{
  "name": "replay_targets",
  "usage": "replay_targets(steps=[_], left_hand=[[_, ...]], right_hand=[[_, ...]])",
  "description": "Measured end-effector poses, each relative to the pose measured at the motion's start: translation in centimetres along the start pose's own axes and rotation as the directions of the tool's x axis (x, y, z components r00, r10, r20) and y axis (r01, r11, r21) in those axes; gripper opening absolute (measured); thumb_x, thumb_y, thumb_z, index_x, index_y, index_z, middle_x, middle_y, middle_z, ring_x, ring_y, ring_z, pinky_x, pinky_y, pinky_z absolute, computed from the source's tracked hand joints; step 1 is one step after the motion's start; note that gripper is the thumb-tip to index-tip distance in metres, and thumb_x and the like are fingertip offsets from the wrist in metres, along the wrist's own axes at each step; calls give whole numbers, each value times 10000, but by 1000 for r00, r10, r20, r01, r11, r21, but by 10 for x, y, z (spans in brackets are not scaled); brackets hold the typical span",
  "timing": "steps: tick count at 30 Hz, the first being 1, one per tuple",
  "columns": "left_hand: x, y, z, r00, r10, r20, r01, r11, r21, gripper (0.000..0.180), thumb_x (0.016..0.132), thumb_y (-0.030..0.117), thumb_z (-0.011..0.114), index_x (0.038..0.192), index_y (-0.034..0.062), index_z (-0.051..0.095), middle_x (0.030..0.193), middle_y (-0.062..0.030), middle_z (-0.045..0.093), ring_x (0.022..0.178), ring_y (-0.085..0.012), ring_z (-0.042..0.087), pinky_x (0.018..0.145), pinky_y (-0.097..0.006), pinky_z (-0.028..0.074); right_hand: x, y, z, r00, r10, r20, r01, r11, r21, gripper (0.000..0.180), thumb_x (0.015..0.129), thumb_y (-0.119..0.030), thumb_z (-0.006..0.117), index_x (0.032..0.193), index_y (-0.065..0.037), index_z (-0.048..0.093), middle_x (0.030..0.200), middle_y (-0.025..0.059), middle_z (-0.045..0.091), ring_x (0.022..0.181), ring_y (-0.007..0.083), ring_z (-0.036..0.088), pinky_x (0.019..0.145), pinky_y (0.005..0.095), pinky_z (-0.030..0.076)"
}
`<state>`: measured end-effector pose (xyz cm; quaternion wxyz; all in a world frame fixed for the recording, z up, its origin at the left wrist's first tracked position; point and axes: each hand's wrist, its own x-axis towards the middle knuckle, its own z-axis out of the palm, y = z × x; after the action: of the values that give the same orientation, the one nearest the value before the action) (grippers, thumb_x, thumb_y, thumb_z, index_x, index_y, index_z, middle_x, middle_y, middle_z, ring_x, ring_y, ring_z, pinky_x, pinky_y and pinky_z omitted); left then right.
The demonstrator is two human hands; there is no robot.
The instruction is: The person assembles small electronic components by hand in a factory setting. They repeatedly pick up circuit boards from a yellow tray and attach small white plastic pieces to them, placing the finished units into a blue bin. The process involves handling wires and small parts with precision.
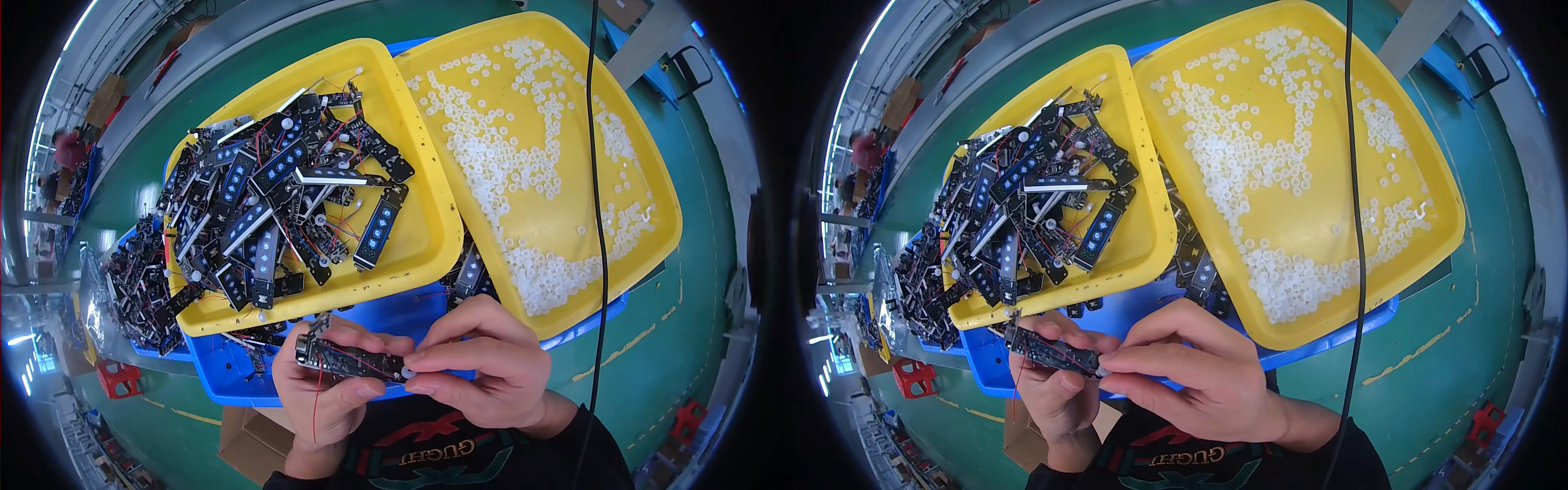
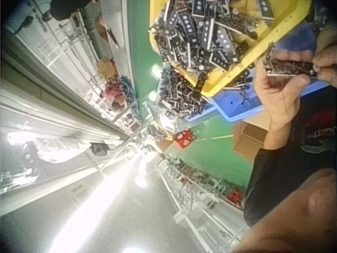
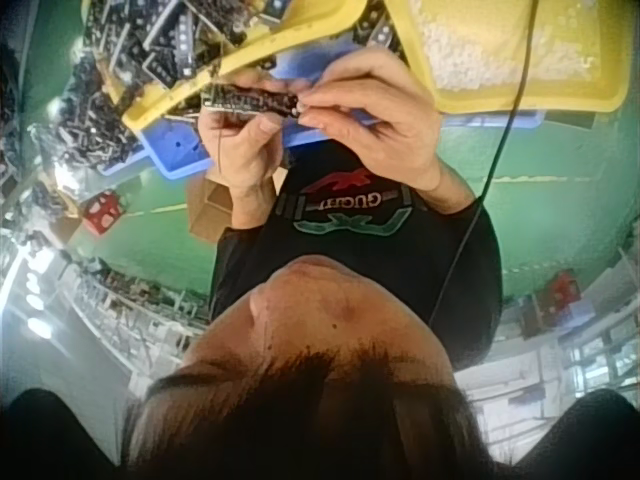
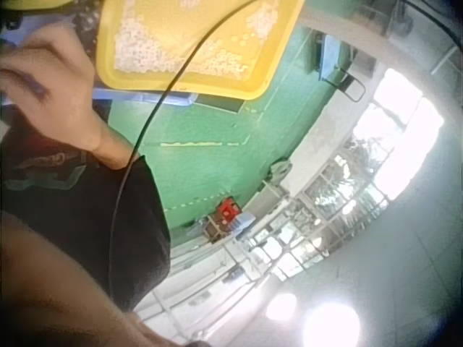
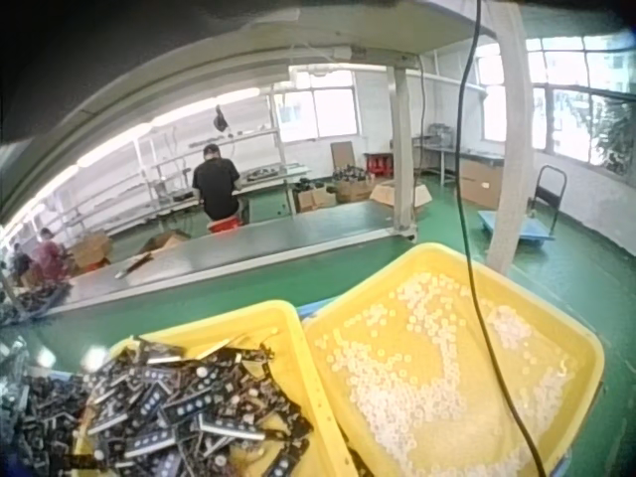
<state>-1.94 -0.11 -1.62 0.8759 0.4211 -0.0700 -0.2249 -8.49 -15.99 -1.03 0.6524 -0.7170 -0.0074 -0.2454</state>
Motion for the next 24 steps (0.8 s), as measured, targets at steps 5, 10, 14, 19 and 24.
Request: replay_targets(steps=[5,10,14,19,24], left_hand=[[1,-2,6,999,19,-43,-14,993,117,510,708,96,856,1067,52,496,935,-109,601,901,-331,683,814,-444,591],[3,-5,1,996,84,24,-85,996,33,441,681,-64,814,999,13,519,957,-164,618,958,-385,676,847,-499,581],[4,-8,2,992,124,22,-125,990,64,431,693,-42,818,986,14,506,950,-159,607,953,-382,674,842,-492,585],[5,-10,3,983,182,36,-185,974,134,436,707,-8,825,976,23,484,959,-155,583,976,-390,663,859,-500,573],[3,-14,5,971,234,52,-239,964,118,436,716,11,826,956,32,462,972,-154,570,995,-405,651,891,-518,549]], right_hand=[[-4,4,7,999,-2,-33,1,999,-35,238,737,-17,808,961,-11,728,896,76,614,711,167,592,562,263,457],[-4,3,5,1000,-25,-2,24,998,-59,260,723,-27,818,967,-13,728,901,74,611,719,172,591,561,265,456],[-3,2,6,998,-65,1,65,991,-120,296,699,-28,831,975,-7,726,908,77,613,724,181,593,570,269,467],[-5,3,9,994,-104,-43,94,977,-191,318,682,-11,833,981,1,724,898,78,622,721,183,594,560,272,467],[-7,4,11,988,-118,-95,95,971,-221,287,672,46,803,946,2,731,892,104,642,726,176,596,592,258,460]])
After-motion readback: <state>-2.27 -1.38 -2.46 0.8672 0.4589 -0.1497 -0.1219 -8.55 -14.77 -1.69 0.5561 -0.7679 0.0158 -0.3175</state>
